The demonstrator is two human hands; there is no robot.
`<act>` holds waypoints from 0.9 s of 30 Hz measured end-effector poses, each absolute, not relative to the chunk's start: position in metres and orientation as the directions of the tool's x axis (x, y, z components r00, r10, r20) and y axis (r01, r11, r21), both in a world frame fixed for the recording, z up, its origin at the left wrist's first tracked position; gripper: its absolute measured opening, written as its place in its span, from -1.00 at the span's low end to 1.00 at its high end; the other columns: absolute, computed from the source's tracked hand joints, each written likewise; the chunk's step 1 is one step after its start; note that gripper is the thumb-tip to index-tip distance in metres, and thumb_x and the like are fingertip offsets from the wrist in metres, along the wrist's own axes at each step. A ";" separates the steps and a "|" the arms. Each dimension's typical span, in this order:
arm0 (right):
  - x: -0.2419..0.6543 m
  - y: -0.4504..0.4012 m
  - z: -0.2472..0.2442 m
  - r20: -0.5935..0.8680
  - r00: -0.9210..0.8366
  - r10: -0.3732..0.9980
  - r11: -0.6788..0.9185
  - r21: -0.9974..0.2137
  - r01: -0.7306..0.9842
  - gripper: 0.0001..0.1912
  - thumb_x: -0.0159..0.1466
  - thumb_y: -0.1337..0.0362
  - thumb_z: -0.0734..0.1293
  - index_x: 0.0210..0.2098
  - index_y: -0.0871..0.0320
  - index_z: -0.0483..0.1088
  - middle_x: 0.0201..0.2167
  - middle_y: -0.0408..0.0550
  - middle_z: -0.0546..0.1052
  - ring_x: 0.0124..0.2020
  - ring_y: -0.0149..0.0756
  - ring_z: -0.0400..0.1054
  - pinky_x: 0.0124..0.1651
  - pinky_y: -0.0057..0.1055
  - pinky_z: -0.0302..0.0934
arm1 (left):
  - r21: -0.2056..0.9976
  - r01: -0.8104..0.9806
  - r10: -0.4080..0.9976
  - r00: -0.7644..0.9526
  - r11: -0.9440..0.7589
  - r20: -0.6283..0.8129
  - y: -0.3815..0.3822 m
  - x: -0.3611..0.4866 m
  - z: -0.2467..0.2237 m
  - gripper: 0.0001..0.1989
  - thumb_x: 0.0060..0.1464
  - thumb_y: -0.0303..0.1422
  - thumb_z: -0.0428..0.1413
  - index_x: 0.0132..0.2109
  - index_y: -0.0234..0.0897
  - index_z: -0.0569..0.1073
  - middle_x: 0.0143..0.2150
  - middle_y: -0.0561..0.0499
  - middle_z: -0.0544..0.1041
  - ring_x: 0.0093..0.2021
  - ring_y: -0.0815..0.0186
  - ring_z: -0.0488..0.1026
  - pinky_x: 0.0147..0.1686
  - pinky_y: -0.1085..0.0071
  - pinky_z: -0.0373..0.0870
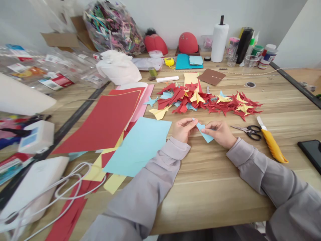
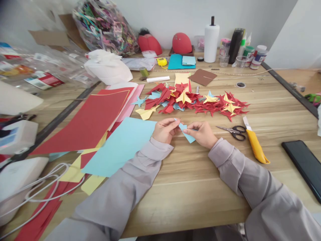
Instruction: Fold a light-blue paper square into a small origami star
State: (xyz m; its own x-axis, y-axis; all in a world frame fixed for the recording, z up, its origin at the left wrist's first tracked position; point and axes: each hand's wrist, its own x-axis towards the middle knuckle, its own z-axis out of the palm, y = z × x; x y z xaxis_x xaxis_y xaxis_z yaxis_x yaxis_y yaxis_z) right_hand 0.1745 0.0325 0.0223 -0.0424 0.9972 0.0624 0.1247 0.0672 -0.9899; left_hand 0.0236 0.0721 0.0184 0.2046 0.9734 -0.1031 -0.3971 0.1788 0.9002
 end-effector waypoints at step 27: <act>0.175 0.032 0.017 0.092 -0.071 0.993 0.104 -0.975 0.194 -0.67 -0.02 0.04 0.45 -0.54 0.23 0.49 -0.56 -0.06 0.52 -0.53 -0.39 0.29 -0.48 -0.45 0.17 | 0.976 -0.192 0.938 0.346 0.098 -0.026 0.074 0.017 0.011 -0.57 -0.50 -0.34 0.43 -0.34 -0.32 0.56 -0.51 0.02 0.57 -0.52 0.37 0.48 -0.43 0.44 0.45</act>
State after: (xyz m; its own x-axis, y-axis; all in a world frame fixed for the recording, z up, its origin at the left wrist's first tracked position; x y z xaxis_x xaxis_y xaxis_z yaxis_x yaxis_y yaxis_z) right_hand 0.1754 0.0320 0.0167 -0.0714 0.9932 0.0920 0.1943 0.1043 -0.9754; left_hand 0.0169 0.0741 0.0112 0.3461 0.9378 -0.0263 -0.1921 0.0983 0.9764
